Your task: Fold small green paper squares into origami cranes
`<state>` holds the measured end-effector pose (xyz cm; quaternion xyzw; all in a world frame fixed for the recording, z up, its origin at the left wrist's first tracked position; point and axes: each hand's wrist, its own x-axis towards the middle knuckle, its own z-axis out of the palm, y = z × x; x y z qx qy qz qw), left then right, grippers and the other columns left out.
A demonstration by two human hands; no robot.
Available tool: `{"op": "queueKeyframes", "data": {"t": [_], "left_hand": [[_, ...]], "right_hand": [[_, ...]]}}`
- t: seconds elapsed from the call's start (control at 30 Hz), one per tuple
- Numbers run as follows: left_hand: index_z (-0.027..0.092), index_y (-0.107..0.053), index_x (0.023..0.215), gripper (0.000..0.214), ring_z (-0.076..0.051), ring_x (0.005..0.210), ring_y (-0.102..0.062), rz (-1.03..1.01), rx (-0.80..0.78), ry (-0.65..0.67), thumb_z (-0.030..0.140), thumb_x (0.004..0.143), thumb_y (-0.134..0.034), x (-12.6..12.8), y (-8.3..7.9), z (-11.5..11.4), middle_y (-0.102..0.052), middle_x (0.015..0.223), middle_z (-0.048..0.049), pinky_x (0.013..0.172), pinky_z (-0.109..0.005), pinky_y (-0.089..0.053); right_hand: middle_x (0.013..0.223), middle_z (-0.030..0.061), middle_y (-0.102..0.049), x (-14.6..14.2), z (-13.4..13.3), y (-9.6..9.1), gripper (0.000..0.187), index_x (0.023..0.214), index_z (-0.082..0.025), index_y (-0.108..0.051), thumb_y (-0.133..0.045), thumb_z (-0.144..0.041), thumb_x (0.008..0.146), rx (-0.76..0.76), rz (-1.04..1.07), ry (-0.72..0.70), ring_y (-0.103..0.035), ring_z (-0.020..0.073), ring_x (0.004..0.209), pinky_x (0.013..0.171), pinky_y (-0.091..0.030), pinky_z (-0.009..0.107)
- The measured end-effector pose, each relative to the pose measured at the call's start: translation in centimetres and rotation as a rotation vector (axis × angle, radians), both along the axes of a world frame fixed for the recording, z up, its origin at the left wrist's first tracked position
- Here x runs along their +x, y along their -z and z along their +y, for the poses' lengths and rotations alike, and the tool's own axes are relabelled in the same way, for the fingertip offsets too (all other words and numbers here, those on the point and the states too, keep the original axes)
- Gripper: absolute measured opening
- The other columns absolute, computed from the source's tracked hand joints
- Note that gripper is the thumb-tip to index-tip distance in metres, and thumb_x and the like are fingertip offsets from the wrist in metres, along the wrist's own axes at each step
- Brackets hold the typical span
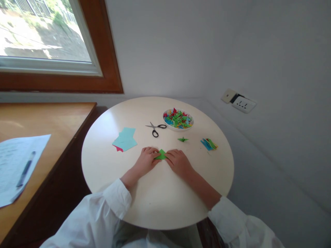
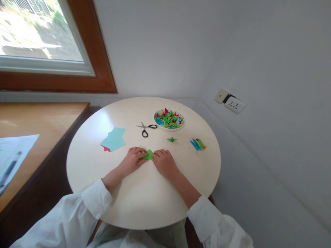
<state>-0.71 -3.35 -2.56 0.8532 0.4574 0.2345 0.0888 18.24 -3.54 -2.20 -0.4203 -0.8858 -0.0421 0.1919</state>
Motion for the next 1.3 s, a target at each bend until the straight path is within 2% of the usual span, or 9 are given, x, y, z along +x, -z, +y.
{"op": "queueKeyframes", "data": {"t": [0.13, 0.27, 0.53, 0.7, 0.83, 1.07, 1.3], "left_hand": [[0.021, -0.067, 0.095, 0.024, -0.019, 0.090, -0.054, -0.005, -0.007, 0.057, 0.033, 0.085, -0.049, 0.1, -0.1, 0.3, -0.066, 0.093, -0.0071, 0.084, -0.035, -0.039], [0.019, -0.067, 0.093, 0.027, -0.019, 0.086, -0.055, 0.020, -0.013, 0.082, 0.032, 0.087, -0.044, 0.2, -0.3, 0.3, -0.067, 0.089, -0.0078, 0.082, -0.034, -0.041], [0.016, -0.065, 0.091, 0.023, -0.019, 0.085, -0.056, 0.008, -0.033, 0.074, 0.028, 0.086, -0.046, 0.4, -0.7, 0.0, -0.067, 0.088, -0.0091, 0.080, -0.034, -0.043], [0.015, -0.062, 0.100, 0.025, -0.022, 0.094, -0.055, -0.052, -0.044, -0.063, 0.030, 0.081, -0.056, 0.3, -0.6, -0.2, -0.065, 0.099, -0.0099, 0.084, -0.036, -0.042], [0.017, -0.064, 0.097, 0.026, -0.024, 0.096, -0.054, -0.047, -0.090, -0.218, 0.033, 0.077, -0.060, 0.1, -0.3, -0.2, -0.063, 0.102, -0.0105, 0.082, -0.039, -0.041], [0.021, -0.068, 0.088, 0.016, -0.025, 0.097, -0.052, -0.123, -0.176, -0.271, 0.026, 0.074, -0.062, 0.7, -0.5, -0.1, -0.062, 0.100, -0.0080, 0.084, -0.043, -0.036], [0.022, -0.068, 0.087, 0.015, -0.025, 0.094, -0.052, -0.156, -0.153, -0.324, 0.026, 0.074, -0.062, 1.0, -0.3, -0.1, -0.061, 0.099, -0.0083, 0.080, -0.044, -0.035]], "right_hand": [[0.101, 0.0047, -0.066, 0.0, 0.1, 0.2, 0.017, 0.098, -0.020, -0.062, -0.056, -0.025, 0.083, -0.071, 0.125, 0.017, -0.056, 0.0168, 0.094, 0.078, -0.036, 0.030], [0.097, 0.0037, -0.067, -0.1, 0.3, 0.2, 0.014, 0.092, -0.021, -0.065, -0.055, -0.027, 0.083, -0.102, 0.109, 0.025, -0.056, 0.0170, 0.090, 0.076, -0.037, 0.030], [0.094, 0.0045, -0.067, -0.4, 0.4, 0.2, 0.012, 0.090, -0.021, -0.065, -0.057, -0.025, 0.083, -0.070, 0.087, 0.041, -0.056, 0.0175, 0.088, 0.074, -0.037, 0.031], [0.093, 0.0035, -0.068, -0.4, 0.5, 0.4, 0.010, 0.088, -0.020, -0.066, -0.059, -0.025, 0.081, -0.061, 0.115, 0.050, -0.057, 0.0176, 0.087, 0.074, -0.038, 0.031], [0.094, 0.0036, -0.068, -0.4, 0.5, 0.6, 0.011, 0.088, -0.021, -0.066, -0.059, -0.024, 0.081, -0.057, 0.142, 0.060, -0.057, 0.0174, 0.088, 0.074, -0.038, 0.031], [0.091, 0.0030, -0.068, -0.6, 0.6, 0.8, 0.009, 0.084, -0.021, -0.066, -0.058, -0.025, 0.081, -0.034, 0.176, 0.076, -0.057, 0.0173, 0.085, 0.073, -0.038, 0.031], [0.085, 0.0029, -0.067, -0.7, 0.8, 1.0, 0.008, 0.082, -0.021, -0.065, -0.058, -0.026, 0.081, -0.052, 0.178, 0.099, -0.055, 0.0170, 0.081, 0.071, -0.037, 0.030]]}}
